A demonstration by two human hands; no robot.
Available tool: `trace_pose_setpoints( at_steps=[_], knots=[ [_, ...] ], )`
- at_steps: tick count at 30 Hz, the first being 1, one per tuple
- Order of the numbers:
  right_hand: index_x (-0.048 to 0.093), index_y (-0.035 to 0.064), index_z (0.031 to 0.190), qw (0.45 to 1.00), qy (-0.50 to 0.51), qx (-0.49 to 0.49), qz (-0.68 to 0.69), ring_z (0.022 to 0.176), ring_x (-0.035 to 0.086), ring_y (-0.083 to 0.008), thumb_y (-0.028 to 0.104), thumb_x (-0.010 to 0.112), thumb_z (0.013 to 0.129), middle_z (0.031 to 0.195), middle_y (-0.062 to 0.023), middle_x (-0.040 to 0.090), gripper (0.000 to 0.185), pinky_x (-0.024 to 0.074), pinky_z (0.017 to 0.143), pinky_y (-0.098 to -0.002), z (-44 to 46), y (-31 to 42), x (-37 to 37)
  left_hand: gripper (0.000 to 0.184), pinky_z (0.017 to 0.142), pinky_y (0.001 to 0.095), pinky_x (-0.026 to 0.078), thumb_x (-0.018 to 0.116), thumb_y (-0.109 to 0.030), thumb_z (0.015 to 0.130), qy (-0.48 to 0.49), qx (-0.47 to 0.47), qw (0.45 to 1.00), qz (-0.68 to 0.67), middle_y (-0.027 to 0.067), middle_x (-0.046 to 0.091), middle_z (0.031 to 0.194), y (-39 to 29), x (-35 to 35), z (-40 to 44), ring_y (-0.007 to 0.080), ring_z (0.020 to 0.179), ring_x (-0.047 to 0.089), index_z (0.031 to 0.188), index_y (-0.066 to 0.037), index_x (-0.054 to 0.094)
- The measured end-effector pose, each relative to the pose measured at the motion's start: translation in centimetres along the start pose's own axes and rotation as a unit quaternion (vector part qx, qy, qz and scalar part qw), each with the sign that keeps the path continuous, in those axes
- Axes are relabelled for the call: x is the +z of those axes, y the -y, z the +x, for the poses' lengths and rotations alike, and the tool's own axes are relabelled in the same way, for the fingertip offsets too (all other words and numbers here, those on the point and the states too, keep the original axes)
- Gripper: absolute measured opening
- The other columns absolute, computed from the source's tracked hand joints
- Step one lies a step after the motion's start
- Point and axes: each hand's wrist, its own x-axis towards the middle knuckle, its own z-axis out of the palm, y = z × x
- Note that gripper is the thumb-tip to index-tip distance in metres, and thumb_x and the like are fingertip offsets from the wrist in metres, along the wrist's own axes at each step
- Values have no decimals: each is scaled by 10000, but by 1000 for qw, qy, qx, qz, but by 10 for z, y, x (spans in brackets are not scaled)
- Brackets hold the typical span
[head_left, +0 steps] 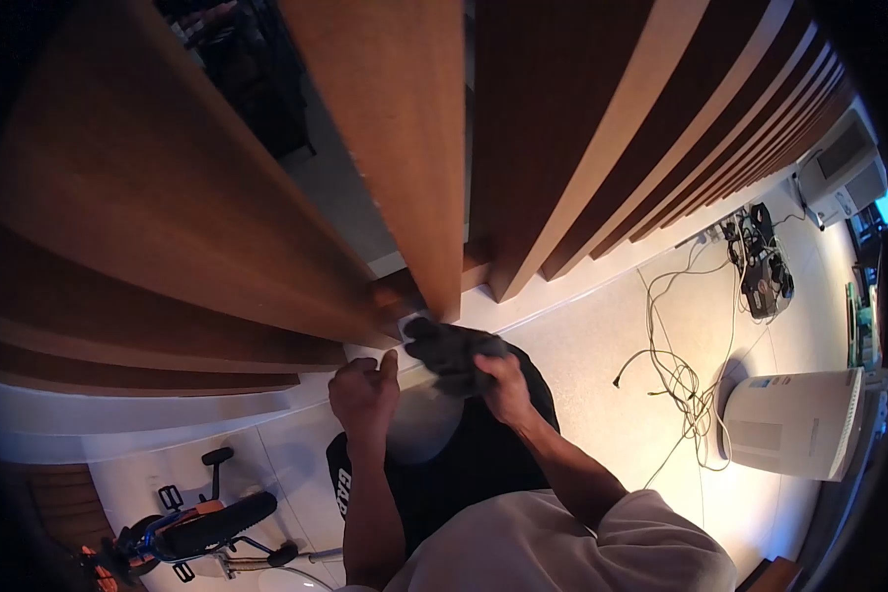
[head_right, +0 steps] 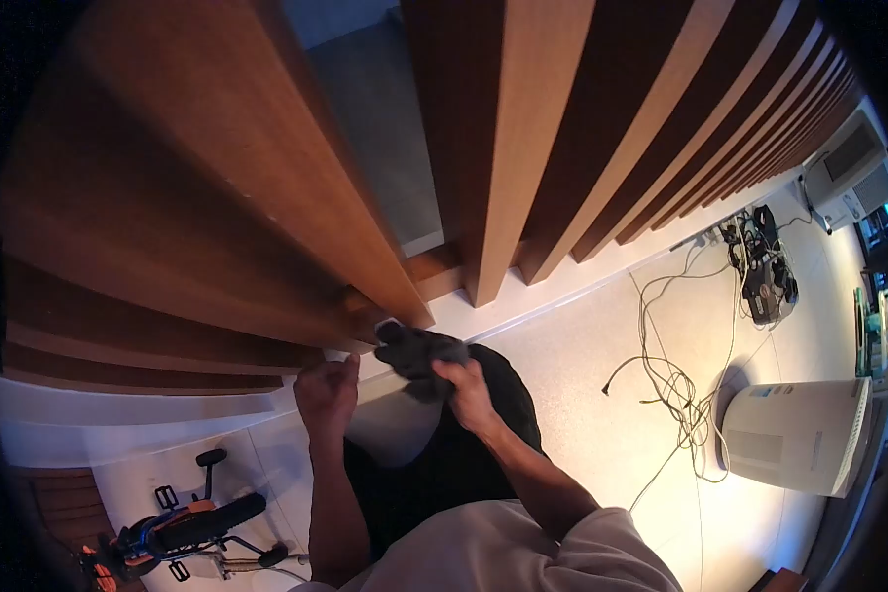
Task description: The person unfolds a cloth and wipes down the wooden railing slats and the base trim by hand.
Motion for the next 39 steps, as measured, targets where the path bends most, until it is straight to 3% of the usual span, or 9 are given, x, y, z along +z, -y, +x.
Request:
trace_pose_setpoints(
  at_steps=[2, 7, 9, 12, 14, 18, 28, 31, 39],
  knots=[
    [687, 26, 919, 983, -41, -99, -151, 820, 635, -130, 160, 620, 881, 864, -22, 685, 155, 499, 772, -277, -24, -1, -36, 168, 647, 309, 546, 754, -120, 838, 47, 55, 997, -31, 122, 714, 778, -15, 0, -20, 186, 737, 705, 940, 1, 697],
    [659, 14, 926, 860, -2, -240, -450, 793, 668, -289, 114, 664, 802, 865, -146, 682, 159, 529, 764, -372, -11, 39, -18, 263, 617, 308, 540, 711, -54, 839, -65, 227, 966, -108, 100, 719, 860, -59, 26, -31, 188, 720, 703, 1088, -21, 633],
    [630, 0, 1007, 686, 56, -352, -634, 849, 656, -404, 77, 666, 758, 953, -215, 663, 263, 540, 776, -439, 27, 41, -24, 263, 607, 317, 535, 685, -22, 833, -26, 304, 947, -103, 90, 717, 879, -74, 25, -30, 191, 743, 707, 1088, -28, 620],
    [538, -49, 1192, 617, 44, -226, -753, 892, 655, -427, 80, 665, 751, 1028, -254, 637, 477, 545, 775, -461, 78, 38, -13, 237, 671, 374, 550, 717, -51, 778, -61, 294, 949, -98, 136, 680, 849, -85, 31, -34, 289, 740, 699, 998, -25, 631],
    [538, -72, 1197, 608, 38, -242, -755, 927, 645, -429, 96, 656, 768, 1047, -258, 635, 476, 537, 797, -467, 101, 39, -12, 423, 701, 371, 542, 786, -118, 757, -106, 192, 969, -117, 137, 670, 942, -89, 26, -34, 272, 827, 689, 1114, -13, 584],
    [535, -43, 1247, 587, 14, -254, -768, 888, 669, -398, 98, 627, 808, 1057, -225, 649, 470, 546, 778, -451, 115, 31, -13, 681, 844, 381, 523, 839, -204, 752, -169, 255, 943, -129, 205, 602, 1150, -114, 23, -16, 317, 1043, 630, 1261, 48, 464],
    [587, 61, 1173, 629, -16, -301, -717, 854, 674, -395, 185, 607, 864, 999, -182, 666, 334, 550, 700, -490, 117, 22, -19, 618, 718, 448, 552, 816, -173, 711, -210, 276, 932, -108, 249, 667, 862, -116, 53, 15, 424, 776, 688, 1161, 96, 487],
    [604, 65, 1104, 589, -29, -275, -759, 845, 677, -393, 191, 622, 859, 976, -173, 679, 277, 550, 681, -476, 103, 15, -20, 565, 846, 387, 536, 777, -94, 772, -143, 181, 954, -191, 249, 640, 1089, -126, 52, 12, 331, 974, 675, 1213, 91, 476],
    [583, 38, 1185, 554, -54, -191, -809, 851, 711, -330, 93, 652, 817, 884, -160, 711, 378, 570, 705, -401, 95, 20, -15, 603, 752, 401, 557, 799, -126, 743, -179, 256, 948, -59, 240, 680, 926, -118, 47, 12, 367, 838, 710, 1196, 103, 473]
  ],
)
